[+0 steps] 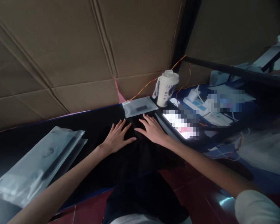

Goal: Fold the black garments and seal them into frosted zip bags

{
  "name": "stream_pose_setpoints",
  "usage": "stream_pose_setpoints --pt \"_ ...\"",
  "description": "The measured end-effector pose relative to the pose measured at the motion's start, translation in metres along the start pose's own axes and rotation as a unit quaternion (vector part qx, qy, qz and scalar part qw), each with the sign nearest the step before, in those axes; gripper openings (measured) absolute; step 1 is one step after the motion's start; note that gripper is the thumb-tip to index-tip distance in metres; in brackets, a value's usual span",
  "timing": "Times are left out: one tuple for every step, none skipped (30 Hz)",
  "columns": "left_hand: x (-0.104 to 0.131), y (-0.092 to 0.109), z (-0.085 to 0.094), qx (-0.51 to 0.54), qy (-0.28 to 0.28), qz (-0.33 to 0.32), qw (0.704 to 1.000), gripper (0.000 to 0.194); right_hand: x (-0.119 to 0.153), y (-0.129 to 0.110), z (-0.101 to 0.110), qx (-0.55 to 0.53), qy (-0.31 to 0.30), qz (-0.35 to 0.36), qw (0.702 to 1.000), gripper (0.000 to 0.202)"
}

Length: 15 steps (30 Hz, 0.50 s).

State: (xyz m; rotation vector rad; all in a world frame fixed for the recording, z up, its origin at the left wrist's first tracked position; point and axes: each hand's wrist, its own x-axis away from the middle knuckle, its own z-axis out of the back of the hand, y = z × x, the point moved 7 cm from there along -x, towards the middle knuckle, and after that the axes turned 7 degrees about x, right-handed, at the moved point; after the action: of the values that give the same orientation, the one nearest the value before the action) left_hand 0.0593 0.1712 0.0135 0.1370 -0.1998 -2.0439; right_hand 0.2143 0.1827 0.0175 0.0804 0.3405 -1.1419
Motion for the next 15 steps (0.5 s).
stream_pose_setpoints --pt "0.000 -0.002 -0.001 0.001 0.000 0.003 1.000 0.083 -0.002 0.002 -0.003 -0.001 -0.002 -0.007 1.000 0.074" --pt "0.000 -0.003 -0.001 0.001 0.002 0.008 1.000 0.083 -0.003 0.005 -0.007 -0.001 -0.005 -0.013 1.000 0.075" --pt "0.001 -0.005 -0.001 0.001 0.005 0.013 1.000 0.084 -0.003 0.006 -0.009 -0.001 -0.005 -0.018 1.000 0.076" --pt "0.003 -0.006 -0.001 0.000 0.009 0.018 1.000 0.084 -0.002 0.008 -0.011 -0.001 -0.004 -0.020 1.000 0.077" --pt "0.004 -0.007 0.000 -0.001 0.013 0.024 1.000 0.084 -0.002 0.008 -0.011 0.001 -0.003 -0.022 1.000 0.078" --pt "0.004 -0.008 0.000 -0.002 0.016 0.029 0.999 0.084 -0.001 0.009 -0.012 0.002 -0.001 -0.026 1.000 0.078" --pt "0.005 -0.009 0.000 -0.002 0.019 0.034 0.999 0.084 0.000 0.010 -0.012 0.004 -0.001 -0.032 0.999 0.078" --pt "0.005 -0.010 -0.001 -0.002 0.022 0.039 0.999 0.084 0.001 0.011 -0.011 0.005 -0.002 -0.039 0.999 0.079" --pt "0.004 -0.011 -0.001 0.000 0.023 0.041 0.999 0.084 0.001 0.012 -0.011 0.006 -0.003 -0.047 0.999 0.079" --pt "0.003 -0.011 -0.001 0.001 0.022 0.041 0.999 0.085 0.000 0.013 -0.011 0.007 -0.005 -0.052 0.999 0.079" --pt "0.002 -0.011 -0.001 0.003 0.020 0.039 0.999 0.085 -0.001 0.013 -0.011 0.007 -0.008 -0.055 0.998 0.079" --pt "0.002 -0.010 0.000 0.003 0.020 0.033 0.999 0.085 -0.002 0.014 -0.011 0.008 -0.011 -0.054 0.998 0.079" --pt "0.004 -0.008 0.003 0.002 0.024 0.027 0.999 0.083 -0.003 0.013 -0.011 0.009 -0.014 -0.050 0.999 0.079" --pt "0.006 -0.005 0.006 -0.001 0.032 0.019 0.999 0.080 -0.003 0.013 -0.009 0.011 -0.013 -0.044 0.999 0.078" --pt "0.011 0.000 0.011 -0.004 0.046 0.007 0.999 0.076 -0.003 0.011 -0.006 0.013 -0.008 -0.036 0.999 0.077"
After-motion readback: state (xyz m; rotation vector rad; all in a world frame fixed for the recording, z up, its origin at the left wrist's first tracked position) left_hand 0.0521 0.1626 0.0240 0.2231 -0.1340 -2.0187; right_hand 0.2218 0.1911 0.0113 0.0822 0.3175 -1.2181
